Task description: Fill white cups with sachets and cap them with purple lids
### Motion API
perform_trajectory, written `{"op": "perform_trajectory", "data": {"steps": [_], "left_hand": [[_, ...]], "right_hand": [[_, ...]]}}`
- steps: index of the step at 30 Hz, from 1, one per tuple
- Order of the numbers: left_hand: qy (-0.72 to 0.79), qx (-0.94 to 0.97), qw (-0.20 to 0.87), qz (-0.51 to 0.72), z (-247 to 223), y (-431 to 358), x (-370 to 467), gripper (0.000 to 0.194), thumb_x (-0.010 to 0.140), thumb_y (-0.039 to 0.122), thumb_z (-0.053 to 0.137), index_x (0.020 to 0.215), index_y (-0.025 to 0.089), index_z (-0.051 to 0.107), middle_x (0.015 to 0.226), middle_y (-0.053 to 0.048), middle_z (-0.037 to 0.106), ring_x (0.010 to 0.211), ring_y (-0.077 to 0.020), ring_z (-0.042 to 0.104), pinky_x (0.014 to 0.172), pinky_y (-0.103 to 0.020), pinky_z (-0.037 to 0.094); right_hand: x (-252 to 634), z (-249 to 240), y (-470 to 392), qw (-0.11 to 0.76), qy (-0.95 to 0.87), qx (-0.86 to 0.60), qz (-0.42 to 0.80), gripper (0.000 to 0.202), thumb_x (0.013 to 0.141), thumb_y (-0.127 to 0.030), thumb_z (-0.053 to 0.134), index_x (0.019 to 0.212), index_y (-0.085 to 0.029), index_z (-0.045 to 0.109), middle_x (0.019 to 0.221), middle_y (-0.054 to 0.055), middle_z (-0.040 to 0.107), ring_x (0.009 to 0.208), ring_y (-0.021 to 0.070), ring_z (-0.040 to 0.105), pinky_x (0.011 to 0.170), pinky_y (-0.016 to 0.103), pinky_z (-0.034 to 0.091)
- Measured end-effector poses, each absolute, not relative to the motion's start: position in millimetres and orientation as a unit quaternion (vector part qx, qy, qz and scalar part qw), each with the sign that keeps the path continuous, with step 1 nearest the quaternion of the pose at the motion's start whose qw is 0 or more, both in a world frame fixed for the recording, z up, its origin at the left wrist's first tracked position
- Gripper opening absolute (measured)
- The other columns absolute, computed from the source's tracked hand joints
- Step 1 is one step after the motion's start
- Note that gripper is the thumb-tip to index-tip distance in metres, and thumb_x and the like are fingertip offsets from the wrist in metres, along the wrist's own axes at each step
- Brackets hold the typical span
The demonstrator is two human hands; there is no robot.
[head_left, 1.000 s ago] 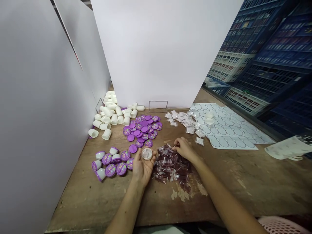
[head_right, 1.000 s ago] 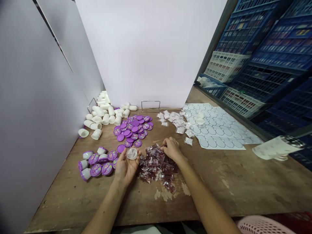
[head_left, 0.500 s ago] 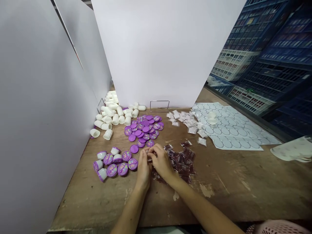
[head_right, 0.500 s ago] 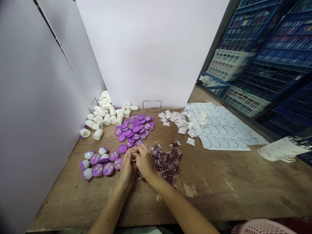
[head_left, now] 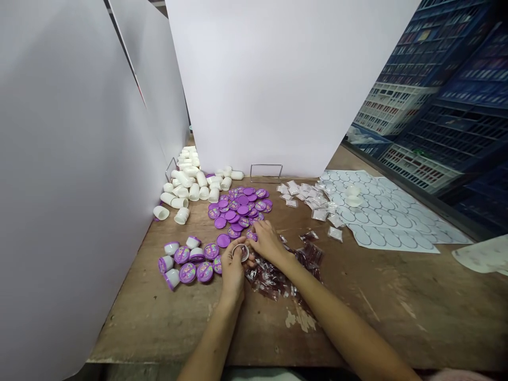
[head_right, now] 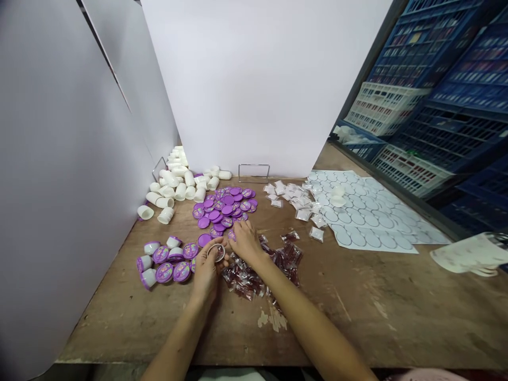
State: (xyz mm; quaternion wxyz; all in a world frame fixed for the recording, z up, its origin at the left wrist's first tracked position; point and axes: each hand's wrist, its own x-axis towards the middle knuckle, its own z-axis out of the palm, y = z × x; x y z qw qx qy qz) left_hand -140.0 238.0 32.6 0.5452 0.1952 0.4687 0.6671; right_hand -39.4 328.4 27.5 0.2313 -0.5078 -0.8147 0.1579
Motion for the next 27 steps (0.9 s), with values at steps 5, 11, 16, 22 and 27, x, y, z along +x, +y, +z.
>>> {"op": "perform_trajectory", "data": {"steps": [5, 11, 16, 22, 27], "left_hand": [[0.470, 0.187, 0.542, 0.671, 32, 240, -140, 0.036, 0.074, 0.030, 0.068, 0.108, 0.018, 0.067, 0.104, -0.008, 0.071, 0.085, -0.0174, 0.067, 0.074, -0.027, 0.053], [0.392, 0.092, 0.586, 0.704, 44, 241, -130, 0.042, 0.081, 0.029, 0.057, 0.121, 0.018, 0.064, 0.116, -0.009, 0.069, 0.112, -0.0205, 0.062, 0.098, -0.031, 0.046], [0.400, 0.069, 0.614, 0.677, 51, 238, -131, 0.043, 0.086, 0.028, 0.053, 0.128, 0.019, 0.060, 0.120, -0.009, 0.068, 0.120, -0.0199, 0.058, 0.106, -0.031, 0.040], [0.382, 0.132, 0.662, 0.631, 46, 235, -142, 0.052, 0.080, 0.027, 0.065, 0.130, 0.019, 0.056, 0.118, -0.010, 0.067, 0.107, -0.0197, 0.064, 0.098, -0.033, 0.047], [0.446, 0.203, 0.580, 0.651, 51, 234, -141, 0.041, 0.071, 0.032, 0.077, 0.106, 0.019, 0.063, 0.093, -0.005, 0.070, 0.079, -0.0158, 0.066, 0.074, -0.029, 0.053]], "right_hand": [[-28, 49, 290, 0.367, -0.768, -0.402, 0.338, 0.019, 0.085, -0.020, 0.058, 0.103, -0.020, 0.062, 0.099, 0.005, 0.068, 0.091, 0.0207, 0.062, 0.082, 0.036, 0.051], [-37, 39, 254, 0.448, -0.792, -0.350, 0.221, 0.026, 0.089, -0.008, 0.044, 0.106, -0.020, 0.062, 0.108, 0.010, 0.068, 0.103, 0.0220, 0.060, 0.091, 0.041, 0.048], [-44, 34, 245, 0.451, -0.793, -0.377, 0.156, 0.033, 0.083, -0.007, 0.051, 0.114, -0.018, 0.057, 0.116, 0.012, 0.065, 0.106, 0.0268, 0.056, 0.092, 0.045, 0.045], [-41, 35, 260, 0.457, -0.778, -0.401, 0.158, 0.027, 0.084, -0.007, 0.051, 0.107, -0.019, 0.058, 0.096, 0.008, 0.066, 0.090, 0.0250, 0.056, 0.078, 0.039, 0.047], [-39, 36, 265, 0.497, -0.736, -0.420, 0.185, 0.021, 0.085, -0.010, 0.051, 0.101, -0.020, 0.058, 0.090, 0.007, 0.061, 0.088, 0.0231, 0.057, 0.075, 0.035, 0.048]]}}
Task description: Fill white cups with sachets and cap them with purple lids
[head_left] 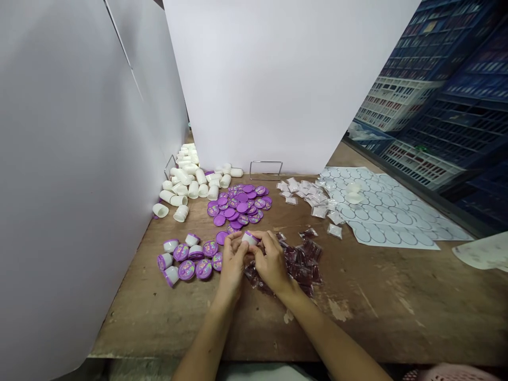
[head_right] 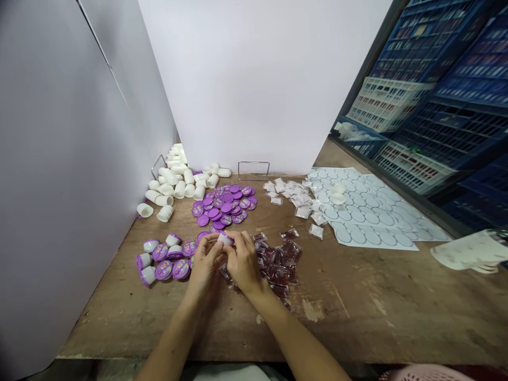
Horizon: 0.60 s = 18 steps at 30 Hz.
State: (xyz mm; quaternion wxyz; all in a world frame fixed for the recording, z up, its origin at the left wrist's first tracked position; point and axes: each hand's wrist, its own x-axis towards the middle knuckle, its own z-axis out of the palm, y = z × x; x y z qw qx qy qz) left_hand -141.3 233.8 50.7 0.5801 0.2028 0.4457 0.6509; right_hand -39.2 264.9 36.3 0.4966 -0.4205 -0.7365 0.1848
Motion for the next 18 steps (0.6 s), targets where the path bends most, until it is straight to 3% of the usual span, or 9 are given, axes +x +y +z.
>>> {"op": "perform_trajectory", "data": {"steps": [5, 14, 18], "left_hand": [[0.478, 0.222, 0.490, 0.694, 57, 235, -141, 0.025, 0.063, 0.030, 0.081, 0.079, 0.016, 0.068, 0.078, -0.003, 0.069, 0.068, -0.0138, 0.064, 0.064, -0.024, 0.050], [0.451, 0.172, 0.496, 0.722, 57, 241, -148, 0.022, 0.059, 0.030, 0.084, 0.065, 0.016, 0.067, 0.063, 0.003, 0.063, 0.055, -0.0087, 0.055, 0.056, -0.021, 0.044], [0.482, 0.248, 0.473, 0.694, 49, 241, -160, 0.023, 0.063, 0.034, 0.081, 0.073, 0.016, 0.070, 0.072, -0.002, 0.068, 0.067, -0.0144, 0.061, 0.067, -0.027, 0.048]], "right_hand": [[-50, 43, 256, 0.515, -0.711, -0.428, 0.212, 0.025, 0.086, -0.012, 0.049, 0.107, -0.022, 0.057, 0.095, 0.008, 0.062, 0.090, 0.0229, 0.058, 0.078, 0.036, 0.050], [-65, 46, 249, 0.542, -0.701, -0.413, 0.207, 0.026, 0.089, -0.014, 0.048, 0.109, -0.025, 0.058, 0.102, 0.008, 0.065, 0.095, 0.0241, 0.059, 0.083, 0.040, 0.051], [-68, 43, 255, 0.516, -0.720, -0.404, 0.229, 0.028, 0.087, -0.014, 0.050, 0.114, -0.023, 0.053, 0.109, 0.010, 0.063, 0.103, 0.0244, 0.057, 0.089, 0.041, 0.047]]}}
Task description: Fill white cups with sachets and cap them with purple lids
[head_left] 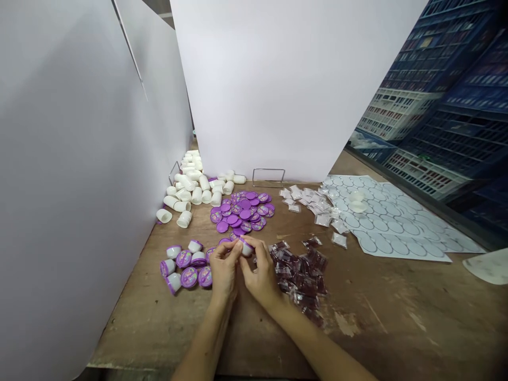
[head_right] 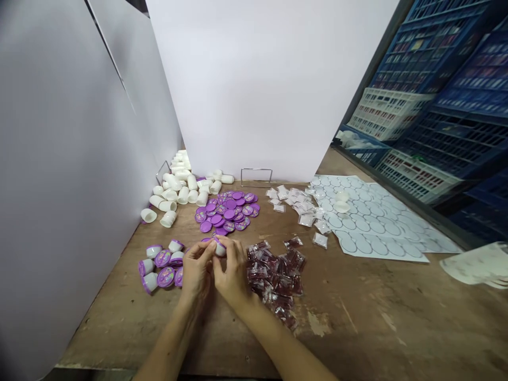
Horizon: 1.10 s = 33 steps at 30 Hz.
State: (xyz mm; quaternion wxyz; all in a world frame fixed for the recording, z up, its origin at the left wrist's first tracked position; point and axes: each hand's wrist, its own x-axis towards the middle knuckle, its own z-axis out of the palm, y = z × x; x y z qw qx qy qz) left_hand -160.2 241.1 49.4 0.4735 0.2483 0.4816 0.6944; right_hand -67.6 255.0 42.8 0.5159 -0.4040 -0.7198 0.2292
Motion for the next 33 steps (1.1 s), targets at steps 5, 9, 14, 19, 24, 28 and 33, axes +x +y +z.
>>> {"op": "perform_trajectory", "data": {"steps": [5, 9, 14, 19, 24, 28, 33], "left_hand": [[0.677, 0.475, 0.231, 0.512, 54, 256, -223, 0.025, 0.082, 0.039, 0.061, 0.091, 0.017, 0.069, 0.091, -0.011, 0.070, 0.087, -0.0266, 0.062, 0.083, -0.039, 0.047], [0.821, 0.479, 0.022, 0.310, 62, 297, -295, 0.045, 0.081, 0.032, 0.061, 0.119, 0.009, 0.054, 0.123, -0.026, 0.056, 0.116, -0.0392, 0.052, 0.096, -0.052, 0.037], [0.819, 0.519, 0.098, 0.225, 65, 330, -333, 0.034, 0.077, 0.024, 0.062, 0.107, 0.011, 0.056, 0.104, -0.020, 0.065, 0.098, -0.0334, 0.061, 0.082, -0.041, 0.044], [0.624, 0.648, 0.214, 0.381, 75, 314, -312, 0.032, 0.070, 0.023, 0.069, 0.101, 0.018, 0.064, 0.103, -0.006, 0.070, 0.092, -0.0242, 0.063, 0.080, -0.032, 0.046], [0.681, 0.564, 0.168, 0.437, 79, 289, -315, 0.034, 0.069, 0.032, 0.071, 0.100, 0.018, 0.067, 0.098, -0.008, 0.071, 0.087, -0.0242, 0.064, 0.078, -0.034, 0.047], [0.700, 0.531, 0.158, 0.450, 71, 280, -329, 0.033, 0.066, 0.034, 0.073, 0.094, 0.016, 0.070, 0.092, -0.008, 0.072, 0.078, -0.0223, 0.062, 0.073, -0.034, 0.046], [0.638, 0.568, 0.188, 0.484, 66, 280, -321, 0.040, 0.065, 0.032, 0.074, 0.102, 0.017, 0.072, 0.101, -0.010, 0.072, 0.087, -0.0230, 0.063, 0.076, -0.033, 0.047]], "right_hand": [[-66, 28, 267, 0.372, -0.783, -0.439, 0.236, 0.020, 0.077, -0.012, 0.059, 0.094, -0.020, 0.054, 0.097, 0.008, 0.060, 0.093, 0.0249, 0.056, 0.081, 0.039, 0.046], [-63, 28, 264, 0.270, -0.846, -0.387, 0.248, 0.010, 0.081, -0.011, 0.061, 0.085, -0.020, 0.057, 0.103, 0.008, 0.064, 0.098, 0.0244, 0.059, 0.084, 0.039, 0.044], [-80, 42, 290, 0.325, -0.822, -0.377, 0.277, 0.008, 0.086, -0.016, 0.057, 0.090, -0.020, 0.063, 0.106, 0.009, 0.067, 0.105, 0.0239, 0.059, 0.089, 0.041, 0.042], [-133, 50, 350, 0.374, -0.707, -0.378, 0.467, 0.026, 0.088, -0.027, 0.054, 0.112, -0.019, 0.060, 0.102, 0.006, 0.068, 0.081, 0.0168, 0.065, 0.071, 0.031, 0.052], [-168, 44, 373, 0.360, -0.711, -0.398, 0.454, 0.030, 0.077, -0.018, 0.064, 0.107, -0.016, 0.063, 0.101, 0.007, 0.068, 0.085, 0.0191, 0.064, 0.079, 0.036, 0.053], [-177, 37, 365, 0.373, -0.726, -0.400, 0.417, 0.024, 0.070, -0.011, 0.069, 0.093, -0.016, 0.066, 0.109, 0.010, 0.066, 0.107, 0.0252, 0.058, 0.096, 0.045, 0.045], [-188, 43, 364, 0.350, -0.745, -0.369, 0.430, 0.013, 0.085, -0.024, 0.059, 0.093, -0.018, 0.068, 0.091, 0.005, 0.072, 0.082, 0.0168, 0.066, 0.076, 0.030, 0.053]]}}
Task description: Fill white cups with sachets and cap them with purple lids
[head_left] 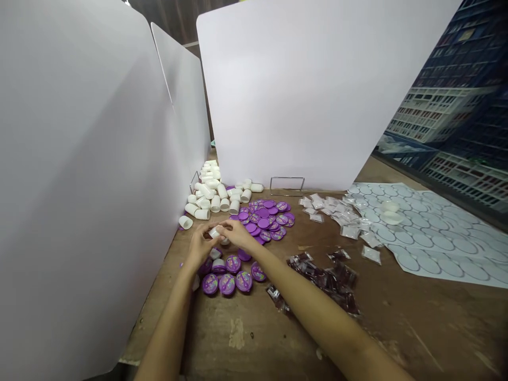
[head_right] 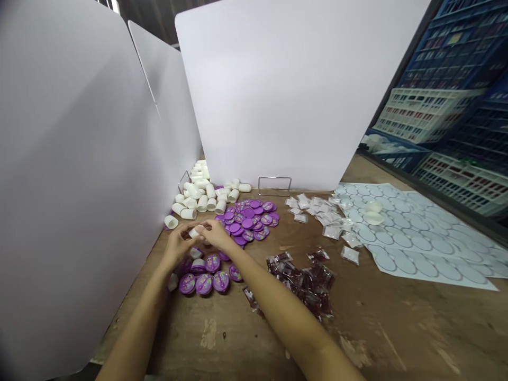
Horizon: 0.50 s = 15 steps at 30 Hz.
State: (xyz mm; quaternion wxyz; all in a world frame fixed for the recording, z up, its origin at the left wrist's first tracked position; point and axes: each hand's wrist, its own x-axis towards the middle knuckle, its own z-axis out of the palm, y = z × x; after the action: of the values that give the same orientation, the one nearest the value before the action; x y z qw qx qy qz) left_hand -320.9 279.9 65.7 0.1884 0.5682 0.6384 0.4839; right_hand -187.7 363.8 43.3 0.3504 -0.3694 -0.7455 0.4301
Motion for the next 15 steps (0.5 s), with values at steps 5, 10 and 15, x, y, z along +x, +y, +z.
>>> {"op": "perform_trajectory", "data": {"steps": [5, 10, 15], "left_hand": [[0.689, 0.478, 0.201, 0.507, 65, 282, -329, 0.045, 0.065, 0.043, 0.074, 0.100, 0.015, 0.072, 0.092, -0.009, 0.072, 0.074, -0.0208, 0.061, 0.069, -0.034, 0.050], [0.610, 0.358, 0.345, 0.616, 71, 278, -324, 0.050, 0.061, 0.059, 0.076, 0.083, 0.015, 0.066, 0.077, -0.003, 0.066, 0.070, -0.0165, 0.061, 0.064, -0.030, 0.054], [0.511, 0.249, 0.517, 0.640, 90, 261, -266, 0.042, 0.066, 0.050, 0.078, 0.083, 0.016, 0.061, 0.077, -0.006, 0.068, 0.070, -0.0183, 0.067, 0.063, -0.030, 0.058]], "right_hand": [[-172, 50, 363, 0.322, -0.771, -0.406, 0.370, 0.019, 0.078, -0.026, 0.069, 0.094, -0.016, 0.067, 0.094, 0.007, 0.071, 0.085, 0.0192, 0.065, 0.078, 0.032, 0.051], [-128, 48, 367, 0.271, -0.803, -0.469, 0.248, 0.016, 0.085, -0.019, 0.062, 0.100, -0.017, 0.066, 0.105, 0.010, 0.068, 0.102, 0.0219, 0.060, 0.091, 0.034, 0.045], [-52, 39, 407, 0.212, -0.747, -0.614, 0.138, 0.033, 0.084, -0.007, 0.052, 0.115, -0.013, 0.062, 0.123, 0.022, 0.060, 0.120, 0.0344, 0.050, 0.099, 0.050, 0.035]]}}
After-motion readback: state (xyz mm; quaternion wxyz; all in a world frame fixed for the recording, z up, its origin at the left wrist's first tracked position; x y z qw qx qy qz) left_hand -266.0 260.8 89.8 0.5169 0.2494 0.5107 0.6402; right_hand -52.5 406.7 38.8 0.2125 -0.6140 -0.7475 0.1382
